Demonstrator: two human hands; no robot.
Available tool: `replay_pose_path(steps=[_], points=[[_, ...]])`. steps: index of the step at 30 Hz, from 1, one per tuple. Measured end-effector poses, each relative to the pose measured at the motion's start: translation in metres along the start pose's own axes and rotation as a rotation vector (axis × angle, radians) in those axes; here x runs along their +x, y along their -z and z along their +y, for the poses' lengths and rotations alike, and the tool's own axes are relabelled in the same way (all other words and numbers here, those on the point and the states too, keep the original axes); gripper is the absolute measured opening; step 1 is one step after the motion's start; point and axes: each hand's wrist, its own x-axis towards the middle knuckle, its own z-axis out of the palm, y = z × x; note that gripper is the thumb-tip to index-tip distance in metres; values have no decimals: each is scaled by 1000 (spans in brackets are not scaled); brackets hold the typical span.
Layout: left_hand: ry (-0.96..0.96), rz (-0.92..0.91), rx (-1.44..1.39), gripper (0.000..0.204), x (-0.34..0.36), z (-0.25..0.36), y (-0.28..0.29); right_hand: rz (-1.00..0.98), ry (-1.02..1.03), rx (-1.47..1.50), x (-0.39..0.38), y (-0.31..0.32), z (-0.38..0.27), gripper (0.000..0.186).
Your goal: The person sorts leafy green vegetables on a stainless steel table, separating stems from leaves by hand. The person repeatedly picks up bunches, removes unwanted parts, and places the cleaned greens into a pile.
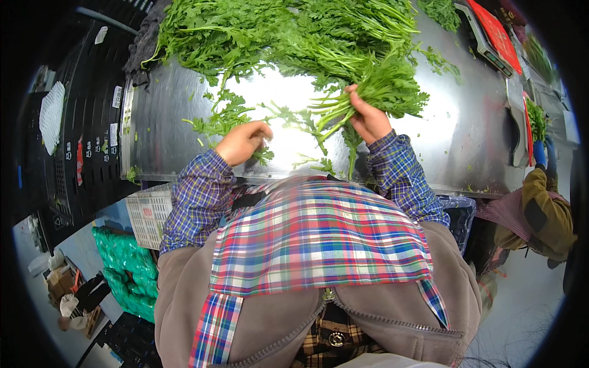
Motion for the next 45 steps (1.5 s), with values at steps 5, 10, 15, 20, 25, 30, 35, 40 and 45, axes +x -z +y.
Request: replay_pose_path(steps=[5,10,15,20,25,30,35,40,45], points=[[48,220,-84,37,-3,34,15,-317,246,-566,8,7,16,35],[-545,397,181,45,14,80,-45,-238,-153,58,4,7,49,40],[-293,262,-330,22,34,79,-59,-665,-123,51,-11,24,37,39],[-81,163,-889,32,23,55,-42,-524,530,-1420,-22,23,40,33],[51,209,-822,36,18,51,-32,-366,116,-996,-14,24,55,39],[-309,781,-321,40,16,86,-16,-477,273,-1010,-21,27,49,44],[-781,530,466,36,11,120,-34,-545,288,-958,-29,8,36,37],[-979,302,650,17,13,111,-59,-286,-85,-383,-33,-10,21,28],[-1070,233,658,23,9,98,-54,-472,121,-571,-34,-18,12,28]])
